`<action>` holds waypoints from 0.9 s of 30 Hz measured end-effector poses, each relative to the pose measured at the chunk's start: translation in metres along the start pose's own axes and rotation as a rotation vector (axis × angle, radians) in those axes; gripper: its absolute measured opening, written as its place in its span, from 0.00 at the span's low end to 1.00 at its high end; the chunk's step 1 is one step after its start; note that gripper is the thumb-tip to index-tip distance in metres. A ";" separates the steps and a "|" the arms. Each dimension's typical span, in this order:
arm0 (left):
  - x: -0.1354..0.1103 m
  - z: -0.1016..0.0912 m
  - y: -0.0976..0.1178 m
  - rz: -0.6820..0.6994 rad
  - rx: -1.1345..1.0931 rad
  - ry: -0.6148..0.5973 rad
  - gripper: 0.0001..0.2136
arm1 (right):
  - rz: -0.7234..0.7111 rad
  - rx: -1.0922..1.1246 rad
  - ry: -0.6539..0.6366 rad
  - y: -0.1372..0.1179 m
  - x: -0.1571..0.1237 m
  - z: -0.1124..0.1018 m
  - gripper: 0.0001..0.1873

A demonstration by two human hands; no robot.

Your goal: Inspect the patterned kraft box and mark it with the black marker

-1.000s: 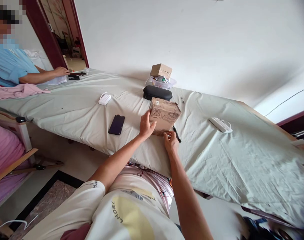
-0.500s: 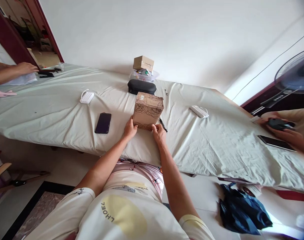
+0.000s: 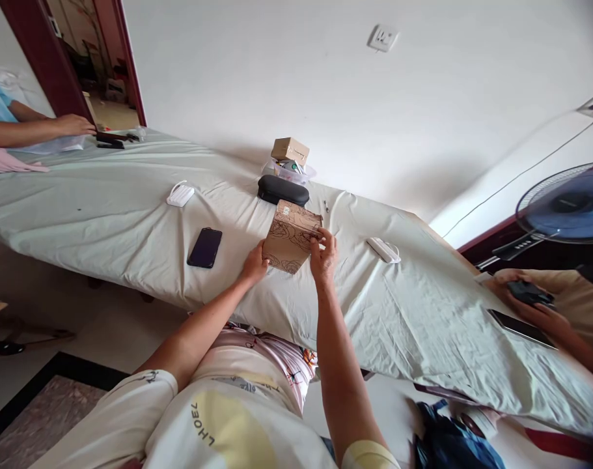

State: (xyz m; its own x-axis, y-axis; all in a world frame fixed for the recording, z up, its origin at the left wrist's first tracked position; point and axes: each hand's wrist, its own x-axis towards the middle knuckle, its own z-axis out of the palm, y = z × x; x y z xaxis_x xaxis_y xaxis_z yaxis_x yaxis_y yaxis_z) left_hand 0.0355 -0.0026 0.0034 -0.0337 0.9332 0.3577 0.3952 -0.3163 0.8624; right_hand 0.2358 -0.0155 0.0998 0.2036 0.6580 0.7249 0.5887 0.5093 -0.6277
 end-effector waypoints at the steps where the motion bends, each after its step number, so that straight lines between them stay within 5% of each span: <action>1: 0.000 0.001 -0.001 0.000 -0.014 0.003 0.34 | 0.005 0.013 0.020 0.002 -0.001 0.002 0.22; 6: 0.002 0.005 -0.004 -0.065 -0.055 0.081 0.34 | 0.061 0.048 0.132 0.016 -0.014 -0.003 0.24; 12: 0.000 0.004 -0.005 -0.079 -0.084 0.036 0.30 | 0.177 0.141 0.205 0.033 -0.022 -0.017 0.30; 17: 0.000 0.002 -0.011 -0.074 -0.115 0.088 0.21 | 0.462 0.256 0.059 0.046 -0.054 0.004 0.31; 20: 0.004 -0.001 -0.017 -0.099 -0.095 0.185 0.29 | 0.588 0.127 -0.063 0.048 -0.069 0.018 0.28; 27: 0.007 -0.006 -0.023 -0.066 -0.032 0.119 0.30 | 0.499 -0.346 -0.151 0.047 -0.074 0.006 0.13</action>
State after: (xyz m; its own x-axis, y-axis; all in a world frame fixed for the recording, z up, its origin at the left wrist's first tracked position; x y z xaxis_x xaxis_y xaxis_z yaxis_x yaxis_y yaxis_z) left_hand 0.0211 0.0107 -0.0118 -0.1682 0.9258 0.3386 0.3594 -0.2622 0.8956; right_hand 0.2437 -0.0372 0.0154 0.4216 0.8543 0.3041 0.6755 -0.0721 -0.7338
